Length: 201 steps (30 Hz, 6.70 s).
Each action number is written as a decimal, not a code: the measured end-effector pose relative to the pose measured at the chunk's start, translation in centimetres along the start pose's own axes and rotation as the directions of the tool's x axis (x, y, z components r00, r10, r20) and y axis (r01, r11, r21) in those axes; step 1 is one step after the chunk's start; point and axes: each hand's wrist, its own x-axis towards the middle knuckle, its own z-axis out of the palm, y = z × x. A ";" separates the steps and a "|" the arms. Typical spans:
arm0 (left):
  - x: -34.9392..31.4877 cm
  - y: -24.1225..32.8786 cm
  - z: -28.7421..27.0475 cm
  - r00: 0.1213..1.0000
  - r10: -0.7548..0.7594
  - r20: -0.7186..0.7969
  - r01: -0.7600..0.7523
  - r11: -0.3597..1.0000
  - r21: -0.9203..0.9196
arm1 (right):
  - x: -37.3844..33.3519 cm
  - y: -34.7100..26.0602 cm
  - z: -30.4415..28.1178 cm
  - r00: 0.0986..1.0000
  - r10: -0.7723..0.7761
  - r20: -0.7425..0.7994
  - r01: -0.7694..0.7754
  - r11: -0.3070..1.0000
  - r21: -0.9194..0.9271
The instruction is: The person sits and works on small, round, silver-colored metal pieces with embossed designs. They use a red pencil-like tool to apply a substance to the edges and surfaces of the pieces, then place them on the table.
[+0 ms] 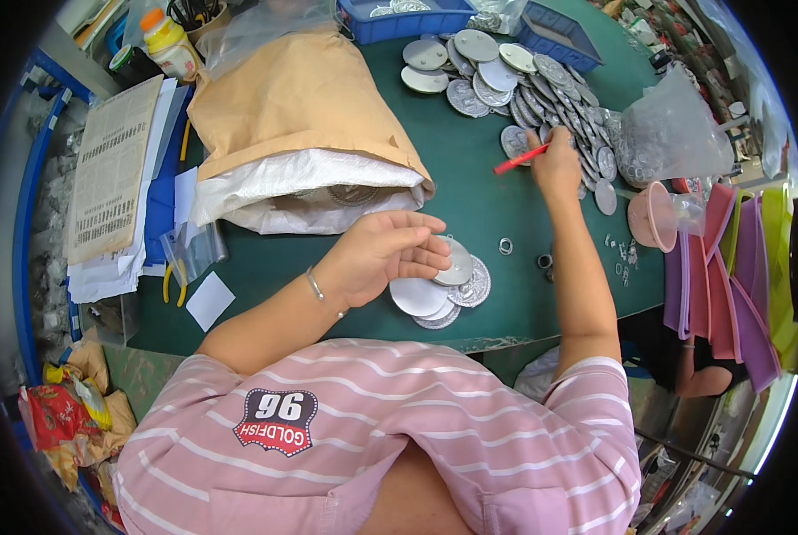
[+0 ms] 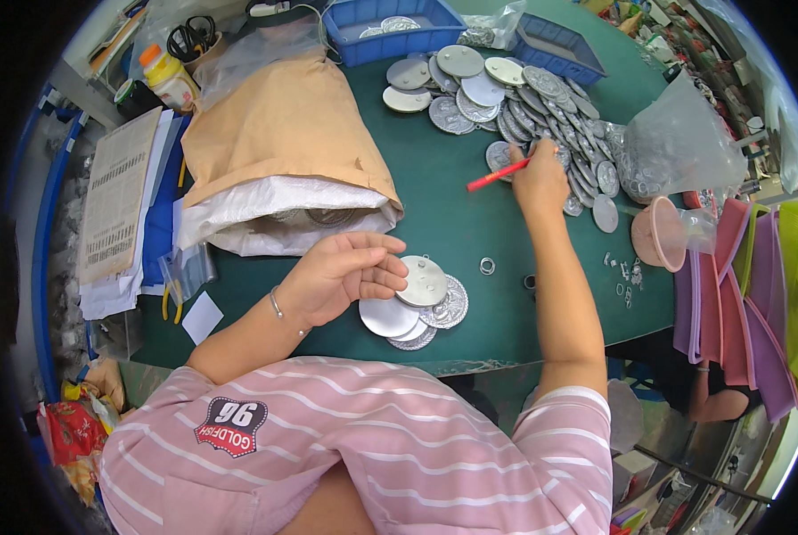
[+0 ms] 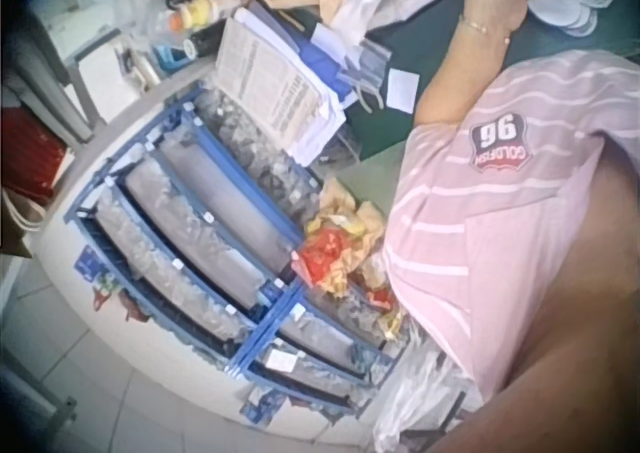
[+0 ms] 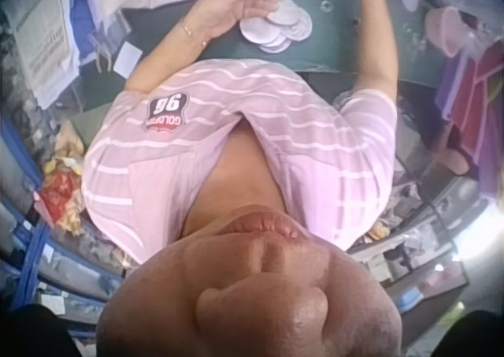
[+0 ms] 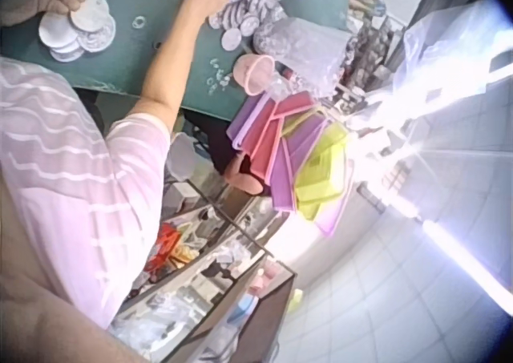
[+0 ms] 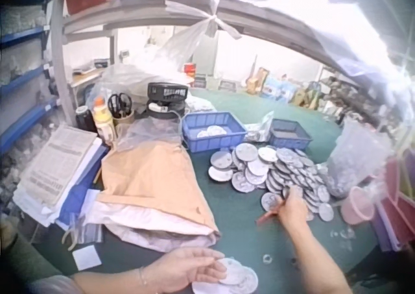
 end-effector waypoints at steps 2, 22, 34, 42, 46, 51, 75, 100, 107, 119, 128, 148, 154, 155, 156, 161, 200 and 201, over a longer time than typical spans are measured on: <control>0.0 -0.2 -0.1 1.000 0.001 -0.001 -0.001 1.000 0.003 | 0.5 1.2 1.8 0.993 0.049 0.103 -0.042 0.996 -0.073; 0.6 -2.6 -2.0 0.926 0.163 0.340 -0.374 0.295 0.879 | -5.7 -3.4 -1.7 0.897 -0.051 0.439 -0.441 -0.027 0.897; -0.5 -1.9 -1.2 0.839 0.541 -0.055 -0.467 0.770 0.435 | -13.1 -7.2 -5.8 0.884 -0.406 0.232 -0.292 -0.093 0.952; -0.7 -2.7 -0.8 0.788 0.612 -0.067 -0.554 0.752 0.356 | -13.4 -6.7 -6.1 0.874 -0.451 0.181 -0.249 -0.095 0.964; -0.8 -3.0 -1.3 0.808 0.583 -0.080 -0.549 0.796 0.255 | -13.5 -6.9 -6.3 0.871 -0.453 0.191 -0.290 -0.158 0.944; -0.6 -2.6 -1.0 0.742 0.671 -0.004 -0.623 0.691 0.368 | -13.4 -6.4 -5.7 0.865 -0.469 0.178 -0.262 -0.119 0.958; -2.2 -0.8 -0.1 0.886 0.432 -0.170 -0.346 0.858 0.380 | -12.9 -6.4 -5.0 0.864 -0.410 0.293 -0.333 -0.027 0.943; -0.5 -1.8 -3.3 0.981 -0.073 0.178 0.150 0.870 -0.470 | -13.9 -8.3 -3.9 0.863 -0.449 -0.230 0.331 0.160 0.930; -1.5 -1.1 0.2 0.991 0.132 0.024 -0.134 0.983 0.125 | -14.3 -7.3 -3.3 0.951 -0.309 0.007 -0.056 -0.151 0.987; -1.6 -1.1 -0.6 0.659 0.726 0.197 -0.470 0.193 0.861 | -14.0 -7.7 -3.9 0.897 -0.425 -0.124 0.147 0.022 0.989; -1.3 -0.5 -0.6 0.698 0.705 0.121 -0.415 0.261 0.872 | -14.3 -7.8 -3.9 0.904 -0.400 -0.153 0.194 0.064 0.979; -1.1 -1.4 -0.3 0.786 0.618 0.005 -0.554 0.700 0.452 | -14.4 -7.2 -4.4 0.939 -0.316 0.136 -0.166 -0.068 0.984; -0.8 -1.7 -1.3 0.698 0.709 0.103 -0.544 0.431 0.720 | -14.3 -8.4 -5.7 0.943 -0.331 0.040 -0.041 0.005 0.999; -0.9 -1.6 -1.3 0.669 0.734 0.114 -0.551 0.388 0.739 | -14.1 -8.5 -6.3 0.970 -0.239 0.054 -0.050 0.022 0.999; -1.0 -1.6 -1.1 0.657 0.747 0.104 -0.553 0.383 0.740 | -14.0 -8.6 -6.7 0.987 -0.147 0.065 -0.061 0.036 0.998; -1.6 -1.2 -0.3 0.603 0.787 0.128 -0.513 0.260 0.818 | -15.7 -8.3 -6.7 0.894 -0.325 -0.308 0.349 0.074 0.934; -1.5 -1.9 -0.8 0.479 0.839 0.260 -0.429 -0.034 0.902 | -16.8 -9.8 -5.4 0.897 -0.407 -0.175 0.274 0.200 0.941; -1.6 -1.9 -0.8 0.492 0.836 0.242 -0.437 -0.004 0.899 | -16.6 -9.6 -5.3 0.875 -0.449 -0.178 0.303 0.222 0.927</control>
